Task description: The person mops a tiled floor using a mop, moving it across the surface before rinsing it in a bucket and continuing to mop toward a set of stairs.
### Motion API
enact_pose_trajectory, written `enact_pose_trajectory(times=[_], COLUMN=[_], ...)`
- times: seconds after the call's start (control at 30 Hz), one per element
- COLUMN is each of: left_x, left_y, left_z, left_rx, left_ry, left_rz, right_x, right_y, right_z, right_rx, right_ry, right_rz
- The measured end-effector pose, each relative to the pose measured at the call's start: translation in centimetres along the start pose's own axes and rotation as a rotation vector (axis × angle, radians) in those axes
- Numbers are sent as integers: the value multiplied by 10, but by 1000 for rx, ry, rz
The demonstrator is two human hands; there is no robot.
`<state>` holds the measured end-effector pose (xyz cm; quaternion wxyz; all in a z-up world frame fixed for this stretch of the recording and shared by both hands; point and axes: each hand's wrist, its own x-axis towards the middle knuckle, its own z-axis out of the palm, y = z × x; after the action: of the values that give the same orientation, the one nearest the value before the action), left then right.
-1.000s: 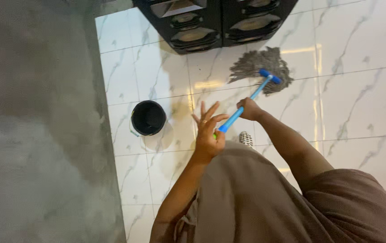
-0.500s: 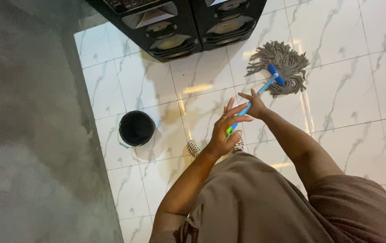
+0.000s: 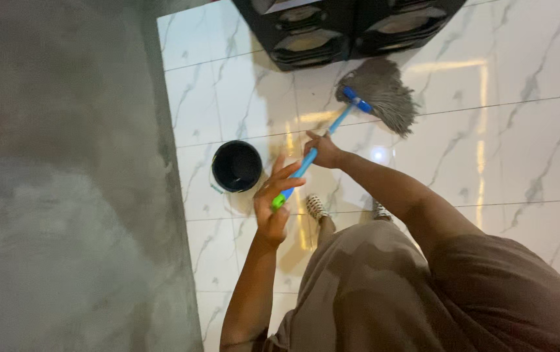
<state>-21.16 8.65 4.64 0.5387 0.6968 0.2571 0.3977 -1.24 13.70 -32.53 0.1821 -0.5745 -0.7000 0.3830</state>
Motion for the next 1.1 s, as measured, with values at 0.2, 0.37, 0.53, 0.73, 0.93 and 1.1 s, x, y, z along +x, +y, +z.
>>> enact_pose_trajectory(times=[0.2, 0.37, 0.53, 0.73, 0.93, 1.1], left_x=[-16, -10, 1, 14, 18, 30], left_y=[15, 15, 2, 3, -4, -13], left_z=[-72, -102, -111, -117, -91, -45], left_rx=[97, 341, 458, 619, 566, 568], left_ry=[146, 226, 353, 363, 382, 289], left_rz=[-23, -2, 82, 137, 120, 131], right_x=[100, 156, 157, 144, 113, 79], right_y=[-66, -117, -148, -166, -124, -61], right_z=[60, 64, 38, 12, 2, -10], right_rx=[114, 142, 156, 99, 118, 164], right_ry=[27, 30, -109, -77, 30, 153], right_rz=[-265, -422, -299, -137, -120, -178])
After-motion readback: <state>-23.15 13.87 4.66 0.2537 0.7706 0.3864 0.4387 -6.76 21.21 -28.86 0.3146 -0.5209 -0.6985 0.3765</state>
